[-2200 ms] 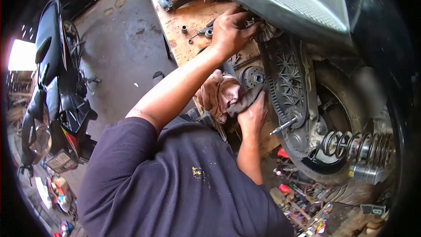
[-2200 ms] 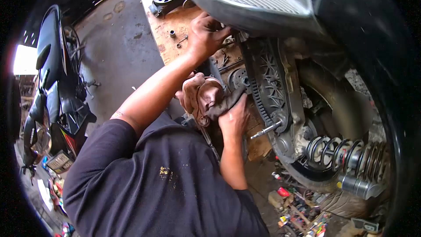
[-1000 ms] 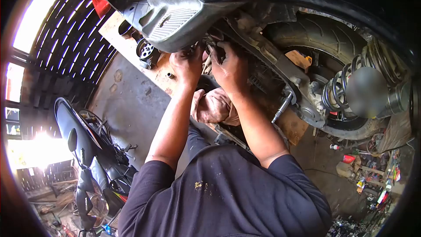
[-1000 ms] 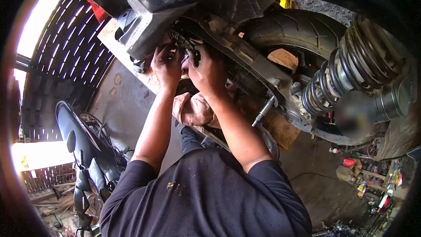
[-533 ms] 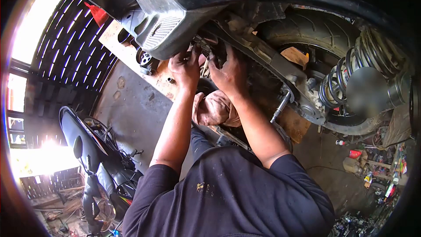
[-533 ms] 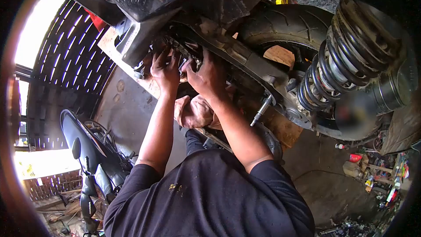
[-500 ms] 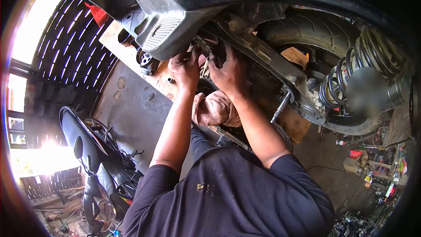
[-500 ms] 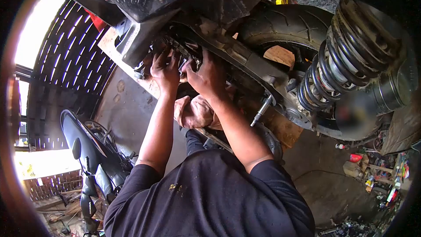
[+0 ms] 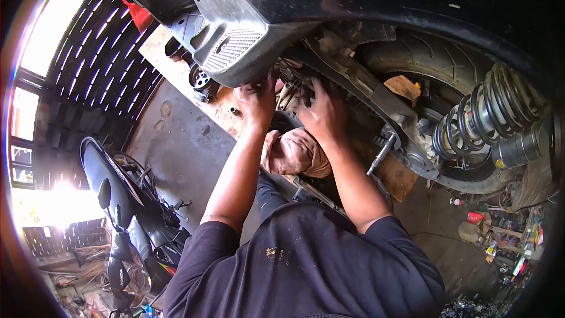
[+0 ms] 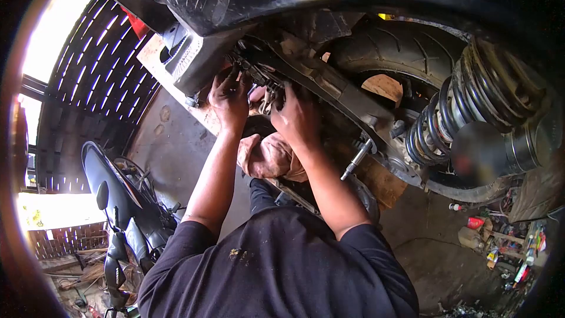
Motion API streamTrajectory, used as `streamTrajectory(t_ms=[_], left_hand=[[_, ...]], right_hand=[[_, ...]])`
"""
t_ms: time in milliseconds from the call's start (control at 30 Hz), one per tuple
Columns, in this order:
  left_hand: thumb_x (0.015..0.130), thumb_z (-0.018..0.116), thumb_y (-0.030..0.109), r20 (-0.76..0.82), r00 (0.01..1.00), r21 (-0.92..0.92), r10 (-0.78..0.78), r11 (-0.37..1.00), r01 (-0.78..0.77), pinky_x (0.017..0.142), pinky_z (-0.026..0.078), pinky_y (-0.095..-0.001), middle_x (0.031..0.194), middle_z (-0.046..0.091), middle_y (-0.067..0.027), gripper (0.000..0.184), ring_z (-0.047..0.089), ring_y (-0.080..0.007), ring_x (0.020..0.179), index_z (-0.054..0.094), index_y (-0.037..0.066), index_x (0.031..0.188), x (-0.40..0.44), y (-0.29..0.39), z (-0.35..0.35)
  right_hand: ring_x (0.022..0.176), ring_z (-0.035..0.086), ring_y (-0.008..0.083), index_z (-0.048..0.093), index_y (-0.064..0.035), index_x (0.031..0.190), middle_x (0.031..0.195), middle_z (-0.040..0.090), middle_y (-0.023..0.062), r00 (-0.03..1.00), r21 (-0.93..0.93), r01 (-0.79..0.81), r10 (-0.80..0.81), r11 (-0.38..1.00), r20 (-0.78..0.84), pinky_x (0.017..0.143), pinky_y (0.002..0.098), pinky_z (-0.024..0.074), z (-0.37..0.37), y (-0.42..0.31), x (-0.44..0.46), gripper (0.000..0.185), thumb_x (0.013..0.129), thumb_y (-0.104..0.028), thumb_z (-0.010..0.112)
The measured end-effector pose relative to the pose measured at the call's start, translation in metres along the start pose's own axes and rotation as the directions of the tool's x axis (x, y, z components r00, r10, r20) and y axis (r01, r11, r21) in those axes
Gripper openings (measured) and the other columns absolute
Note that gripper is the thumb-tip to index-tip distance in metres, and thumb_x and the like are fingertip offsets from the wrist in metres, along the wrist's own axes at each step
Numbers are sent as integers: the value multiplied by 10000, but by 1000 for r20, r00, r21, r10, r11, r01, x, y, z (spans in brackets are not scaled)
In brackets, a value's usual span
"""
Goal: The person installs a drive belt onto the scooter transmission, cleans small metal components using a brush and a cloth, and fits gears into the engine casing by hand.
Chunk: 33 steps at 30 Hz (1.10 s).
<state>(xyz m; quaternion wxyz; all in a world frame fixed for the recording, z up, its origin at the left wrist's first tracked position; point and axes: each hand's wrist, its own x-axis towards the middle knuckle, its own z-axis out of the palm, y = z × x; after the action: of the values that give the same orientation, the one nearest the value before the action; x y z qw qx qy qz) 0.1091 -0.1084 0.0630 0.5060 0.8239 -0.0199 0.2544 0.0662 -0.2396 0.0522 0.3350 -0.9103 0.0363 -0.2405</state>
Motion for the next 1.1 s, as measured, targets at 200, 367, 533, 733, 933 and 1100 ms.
streamTrajectory(t_ms=[200, 367, 533, 733, 933, 1100], left_hand=[[822, 711, 113, -27, 999, -47, 38, 998, -39, 722, 474, -274, 958, 635, -133, 260, 609, -189, 766, 683, -17, 1046, 0, -1, 0], [819, 717, 126, 32, 999, 28, -16, 999, 15, 736, 478, -277, 989, 651, -149, 254, 626, -212, 823, 690, -4, 1036, 3, -2, -4], [823, 716, 136, 24, 1000, 14, 1, 1000, -1, 756, 476, -275, 1019, 651, -152, 244, 627, -219, 857, 696, 1, 1025, 3, -4, -3], [830, 709, 125, 26, 1000, -23, -3, 1000, 4, 770, 474, -274, 1046, 647, -142, 232, 621, -205, 881, 694, -12, 1017, 3, -11, 0], [844, 691, 109, 30, 997, -172, -66, 983, 70, 755, 475, -278, 1005, 653, -122, 207, 622, -190, 840, 694, -22, 1004, 4, -15, 1], [838, 695, 119, 4, 996, -266, -84, 960, 82, 702, 473, -280, 919, 654, -114, 223, 616, -180, 739, 688, -32, 1001, 0, -2, 2]], right_hand=[[1035, 617, 286, 612, -18, 1130, 1129, 641, 181, 848, 414, -492, 315, 766, 426, 865, 339, 482, 3, 6, -29, 391, 876, -316, 608], [865, 653, 255, 641, -30, 1088, 1051, 682, 92, 837, 698, -471, 524, 539, 160, 771, 362, 510, 46, 30, -24, 496, 936, -470, 469], [657, 606, 167, 612, -128, 1060, 866, 672, 64, 598, 695, -693, 385, -192, 703, 577, 298, 485, 26, 18, -17, 386, 922, -464, 483], [625, 550, 140, 612, -166, 984, 791, 633, 13, 516, 638, -635, 375, -436, 770, 536, 277, 453, 31, 17, -24, 358, 866, -501, 573], [648, 544, 116, 562, -163, 1170, 833, 602, 10, 731, 898, -400, 527, -184, 433, 561, 271, 441, 82, 64, -26, 402, 893, -455, 576], [713, 569, 132, 540, -98, 1234, 886, 619, 44, 774, 876, -477, 508, 74, 378, 603, 282, 464, 56, 45, -24, 433, 959, -421, 453]])
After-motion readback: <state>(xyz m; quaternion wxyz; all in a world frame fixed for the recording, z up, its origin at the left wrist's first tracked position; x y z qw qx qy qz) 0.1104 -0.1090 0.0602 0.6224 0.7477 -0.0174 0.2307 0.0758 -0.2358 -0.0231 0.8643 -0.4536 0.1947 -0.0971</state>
